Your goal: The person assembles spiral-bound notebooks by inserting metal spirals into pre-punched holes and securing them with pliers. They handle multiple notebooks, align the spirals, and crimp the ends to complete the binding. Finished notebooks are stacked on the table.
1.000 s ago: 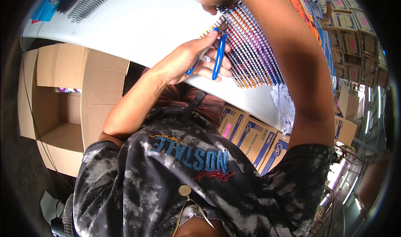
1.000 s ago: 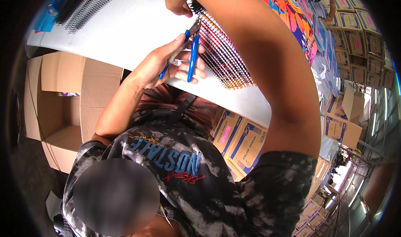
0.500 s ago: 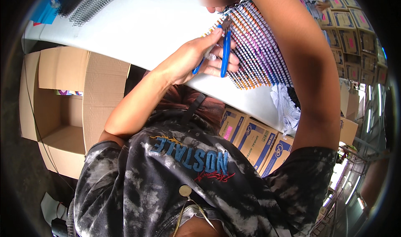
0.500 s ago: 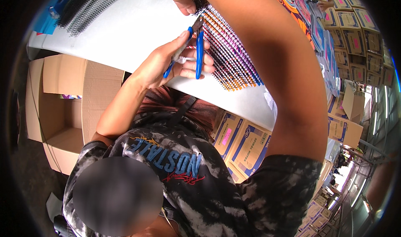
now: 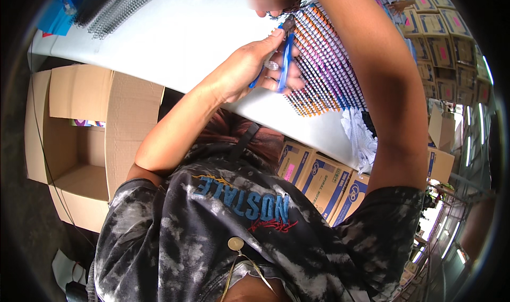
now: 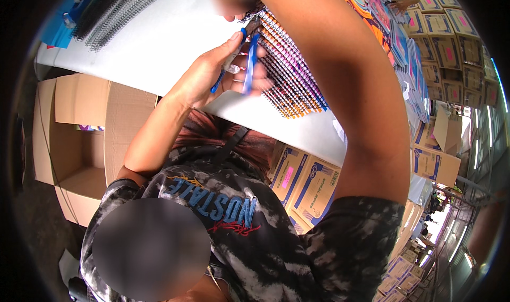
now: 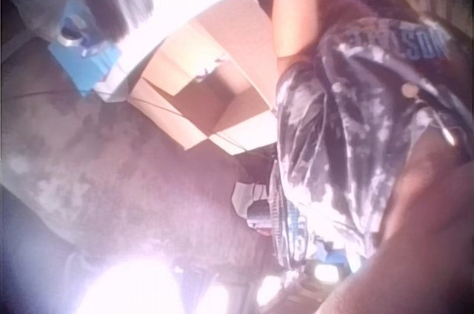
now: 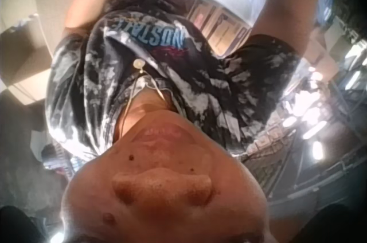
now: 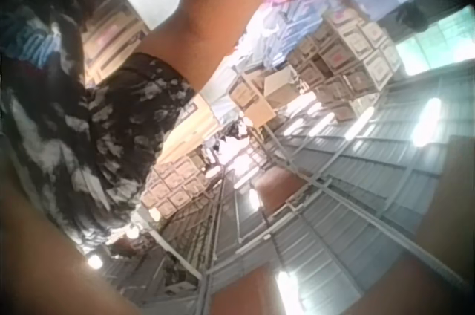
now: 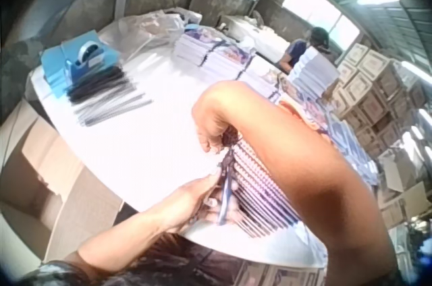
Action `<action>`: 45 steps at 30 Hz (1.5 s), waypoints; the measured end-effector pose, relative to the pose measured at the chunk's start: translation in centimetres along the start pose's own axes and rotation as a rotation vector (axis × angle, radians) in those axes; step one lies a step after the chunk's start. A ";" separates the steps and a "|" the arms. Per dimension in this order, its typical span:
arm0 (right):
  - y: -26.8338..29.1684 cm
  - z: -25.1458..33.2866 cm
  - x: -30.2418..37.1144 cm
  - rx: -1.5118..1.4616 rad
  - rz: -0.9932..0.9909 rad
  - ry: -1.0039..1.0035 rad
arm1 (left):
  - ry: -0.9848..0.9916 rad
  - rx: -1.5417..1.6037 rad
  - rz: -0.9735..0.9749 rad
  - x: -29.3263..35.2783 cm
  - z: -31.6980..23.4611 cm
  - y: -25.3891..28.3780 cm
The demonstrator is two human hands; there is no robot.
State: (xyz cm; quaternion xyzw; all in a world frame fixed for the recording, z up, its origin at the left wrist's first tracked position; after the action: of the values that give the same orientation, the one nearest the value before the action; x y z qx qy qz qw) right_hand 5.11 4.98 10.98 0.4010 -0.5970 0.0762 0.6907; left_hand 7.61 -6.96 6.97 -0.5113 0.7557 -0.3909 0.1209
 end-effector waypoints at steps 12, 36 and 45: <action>0.8 0.7 5.1 0.061 -0.127 -0.243 | 0.038 -0.069 -0.014 0.5 0.0 -0.8; 1.0 -1.5 0.6 -0.090 -0.196 0.124 | 0.043 -0.041 0.023 0.9 -0.2 -0.5; 1.2 -1.0 3.2 -0.166 -0.293 0.149 | -0.011 -0.027 0.037 0.3 -0.3 -0.1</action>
State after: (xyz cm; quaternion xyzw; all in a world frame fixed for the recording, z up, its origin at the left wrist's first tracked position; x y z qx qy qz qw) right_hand 6.07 5.20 14.38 0.4187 -0.4837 -0.0456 0.7673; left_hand 7.34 -7.07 7.33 -0.5011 0.7694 -0.3757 0.1256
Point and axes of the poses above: each hand's wrist, its own x-axis away from the middle knuckle, its own y-axis out of the back of the hand, z = x × y, the point moved 8 cm from there along -x, towards the middle knuckle, and after that the axes turned 7 degrees about -z, right-handed, at the moved point
